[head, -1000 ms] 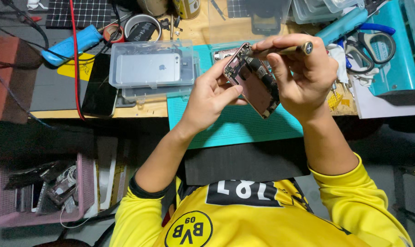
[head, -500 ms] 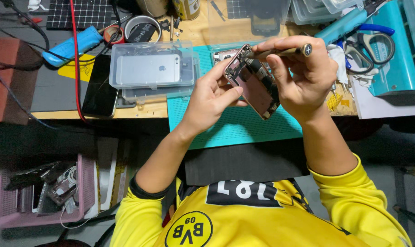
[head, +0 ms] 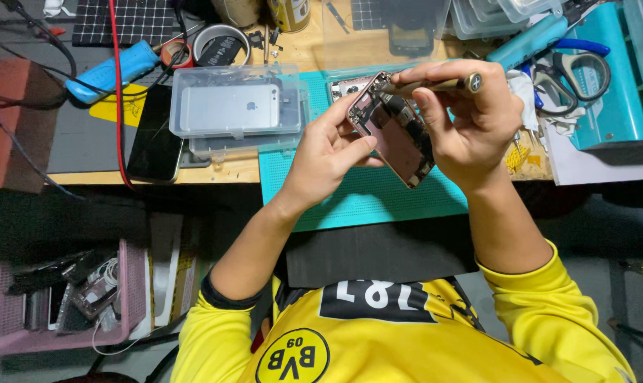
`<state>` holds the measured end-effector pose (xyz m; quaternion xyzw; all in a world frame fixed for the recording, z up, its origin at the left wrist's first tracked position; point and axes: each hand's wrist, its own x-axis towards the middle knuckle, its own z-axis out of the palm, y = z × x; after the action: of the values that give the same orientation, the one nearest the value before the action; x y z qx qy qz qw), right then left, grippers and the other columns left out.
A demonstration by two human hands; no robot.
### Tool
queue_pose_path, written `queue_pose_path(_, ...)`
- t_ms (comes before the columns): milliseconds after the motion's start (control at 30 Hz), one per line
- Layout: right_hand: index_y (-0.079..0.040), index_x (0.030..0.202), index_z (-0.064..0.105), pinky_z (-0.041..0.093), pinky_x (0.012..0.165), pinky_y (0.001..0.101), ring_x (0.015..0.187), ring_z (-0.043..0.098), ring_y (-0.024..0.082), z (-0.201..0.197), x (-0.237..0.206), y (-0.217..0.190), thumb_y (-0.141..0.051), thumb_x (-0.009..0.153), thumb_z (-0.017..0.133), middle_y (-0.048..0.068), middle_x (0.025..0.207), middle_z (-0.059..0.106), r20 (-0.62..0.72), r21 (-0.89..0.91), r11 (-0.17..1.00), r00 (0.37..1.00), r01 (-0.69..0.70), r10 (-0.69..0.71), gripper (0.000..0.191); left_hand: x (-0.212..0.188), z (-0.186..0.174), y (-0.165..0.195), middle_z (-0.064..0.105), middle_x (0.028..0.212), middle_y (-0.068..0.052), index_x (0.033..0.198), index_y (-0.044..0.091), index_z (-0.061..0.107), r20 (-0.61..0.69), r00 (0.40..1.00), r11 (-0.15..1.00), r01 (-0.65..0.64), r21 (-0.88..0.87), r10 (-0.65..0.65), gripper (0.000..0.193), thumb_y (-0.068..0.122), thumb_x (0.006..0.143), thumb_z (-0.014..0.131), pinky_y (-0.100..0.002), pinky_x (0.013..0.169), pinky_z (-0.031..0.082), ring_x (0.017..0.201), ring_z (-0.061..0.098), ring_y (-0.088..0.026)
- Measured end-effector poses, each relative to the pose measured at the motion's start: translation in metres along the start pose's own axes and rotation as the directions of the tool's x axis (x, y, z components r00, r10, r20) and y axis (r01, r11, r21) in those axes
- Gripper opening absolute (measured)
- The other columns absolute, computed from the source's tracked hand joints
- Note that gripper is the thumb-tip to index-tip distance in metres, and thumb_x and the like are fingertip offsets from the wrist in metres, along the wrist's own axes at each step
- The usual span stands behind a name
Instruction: The person disassembles a smartphone at a repair bench, holding the opened phone in one hand while using a screwdriver and tweezers to remove screws and pry out internal components, placing removed parts on the mat beside them.
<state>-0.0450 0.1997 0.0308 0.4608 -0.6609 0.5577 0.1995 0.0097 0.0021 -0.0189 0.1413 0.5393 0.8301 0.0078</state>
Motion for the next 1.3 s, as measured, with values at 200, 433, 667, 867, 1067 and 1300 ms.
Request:
queue_pose_path(200,0.005,0.125,0.045,0.063,0.101,0.0338,0.112,0.074,0.025,-0.001,-0.002,0.002,0.012,0.115,0.062,0.023,0.118,0.070,-0.002,0.013,1.000,1.000,0.003,-0.003,0.021,0.000,0.001,0.001,0.065,0.125,-0.008,0.156,0.001,0.039,0.004,1.000,1.000,0.009,0.008,-0.009,0.060,-0.001,0.100,0.060,-0.033,0.088,0.066,0.109,0.069,-0.015)
queue_pose_path(433,0.006,0.126,0.045,0.062,0.101,0.0343,0.112,0.073,0.025,0.002,0.001,-0.001,0.012,0.114,0.062,0.023,0.120,0.069,-0.017,0.036,0.999,1.000,-0.013,0.014,0.022,0.001,0.001,0.001,0.065,0.125,-0.008,0.157,0.001,0.038,0.004,1.000,1.000,0.006,0.008,-0.006,0.061,-0.001,0.100,0.060,-0.034,0.089,0.066,0.109,0.069,-0.016)
queue_pose_path(667,0.001,0.143,0.035,0.061,0.101,0.0343,0.113,0.071,0.027,0.005,0.003,-0.004,0.017,0.110,0.058,0.024,0.122,0.067,-0.020,0.046,0.999,1.000,0.006,-0.006,0.043,0.002,0.002,0.000,0.065,0.125,-0.008,0.156,0.002,0.038,0.014,1.000,1.000,0.000,0.015,0.000,0.061,-0.001,0.099,0.060,-0.034,0.088,0.066,0.110,0.069,-0.016)
queue_pose_path(867,-0.004,0.153,0.025,0.062,0.095,0.0322,0.111,0.072,0.027,0.005,0.008,-0.002,0.021,0.109,0.053,0.026,0.130,0.065,0.049,-0.105,0.980,0.985,0.170,-0.166,0.058,0.003,0.003,-0.001,0.065,0.126,-0.008,0.156,0.001,0.040,0.010,1.000,1.000,0.007,-0.025,-0.007,0.059,-0.001,0.101,0.059,-0.034,0.089,0.066,0.110,0.069,-0.016)
queue_pose_path(1067,-0.005,0.155,0.037,0.062,0.090,0.0294,0.100,0.071,0.022,0.010,0.013,0.006,0.018,0.102,0.077,0.019,0.114,0.067,-0.036,-0.250,0.954,0.983,0.165,-0.180,0.070,0.008,0.009,-0.006,0.067,0.124,-0.008,0.155,0.003,0.040,-0.011,1.000,0.999,0.026,-0.047,-0.027,0.060,-0.002,0.098,0.060,-0.035,0.087,0.066,0.107,0.070,-0.016)
queue_pose_path(1300,-0.003,0.152,0.037,0.059,0.083,0.0280,0.093,0.067,0.024,0.007,0.015,0.006,0.017,0.089,0.080,0.020,0.112,0.062,0.001,-0.346,0.912,0.972,0.219,-0.233,0.078,0.009,0.007,-0.006,0.067,0.125,-0.009,0.154,0.002,0.044,0.009,0.999,0.993,0.050,-0.109,-0.049,0.056,-0.001,0.100,0.058,-0.036,0.090,0.066,0.110,0.070,-0.018)
